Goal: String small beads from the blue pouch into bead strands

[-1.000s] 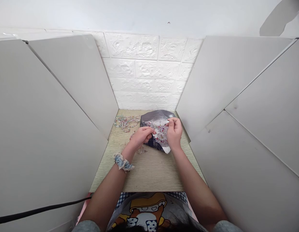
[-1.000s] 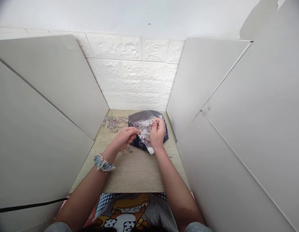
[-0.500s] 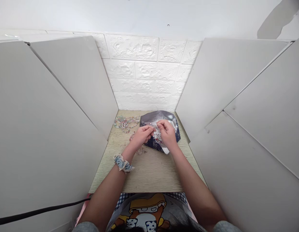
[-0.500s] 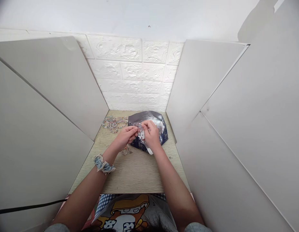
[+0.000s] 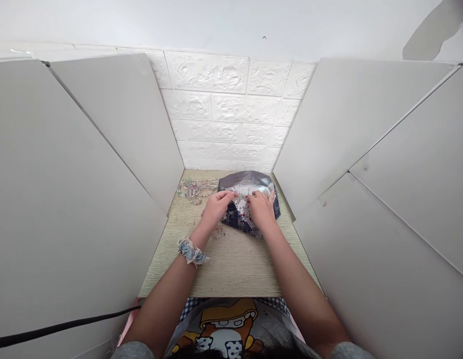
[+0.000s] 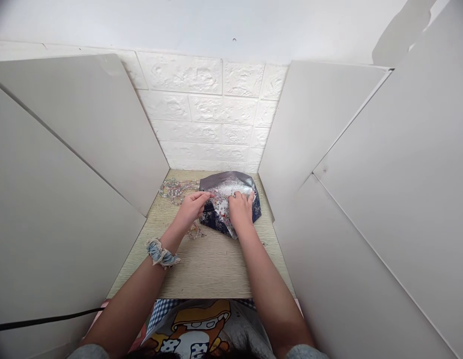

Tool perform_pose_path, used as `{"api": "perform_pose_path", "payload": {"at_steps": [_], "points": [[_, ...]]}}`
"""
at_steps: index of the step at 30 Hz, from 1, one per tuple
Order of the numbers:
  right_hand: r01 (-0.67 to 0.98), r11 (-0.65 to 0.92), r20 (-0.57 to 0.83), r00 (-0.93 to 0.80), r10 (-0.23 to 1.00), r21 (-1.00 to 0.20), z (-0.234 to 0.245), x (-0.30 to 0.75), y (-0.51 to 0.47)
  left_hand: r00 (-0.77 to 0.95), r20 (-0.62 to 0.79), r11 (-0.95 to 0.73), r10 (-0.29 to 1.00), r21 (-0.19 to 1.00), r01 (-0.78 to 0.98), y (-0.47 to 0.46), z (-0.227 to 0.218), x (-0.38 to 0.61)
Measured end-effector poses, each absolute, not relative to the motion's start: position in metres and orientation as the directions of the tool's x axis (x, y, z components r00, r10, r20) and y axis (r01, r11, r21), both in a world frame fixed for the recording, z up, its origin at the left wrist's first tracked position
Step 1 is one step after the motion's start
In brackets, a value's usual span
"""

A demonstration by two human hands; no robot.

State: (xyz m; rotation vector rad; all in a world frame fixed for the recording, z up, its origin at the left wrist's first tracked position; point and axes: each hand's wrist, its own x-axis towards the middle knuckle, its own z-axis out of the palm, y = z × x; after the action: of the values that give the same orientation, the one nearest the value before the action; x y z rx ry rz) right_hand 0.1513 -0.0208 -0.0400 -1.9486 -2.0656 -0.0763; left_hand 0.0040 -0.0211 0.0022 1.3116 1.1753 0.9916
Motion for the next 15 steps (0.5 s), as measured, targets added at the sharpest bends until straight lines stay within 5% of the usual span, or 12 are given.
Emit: {"api": "perform_pose_path", "payload": {"at_steps": [15], "points": [[0.985, 0.071, 0.247, -0.030, 0.968, -0.160, -0.0472, 0.1459, -0.0154, 0.221, -0.089, 0.067, 0.971, 0.992, 0.102, -0.0212, -0.0005, 0.0074]]}}
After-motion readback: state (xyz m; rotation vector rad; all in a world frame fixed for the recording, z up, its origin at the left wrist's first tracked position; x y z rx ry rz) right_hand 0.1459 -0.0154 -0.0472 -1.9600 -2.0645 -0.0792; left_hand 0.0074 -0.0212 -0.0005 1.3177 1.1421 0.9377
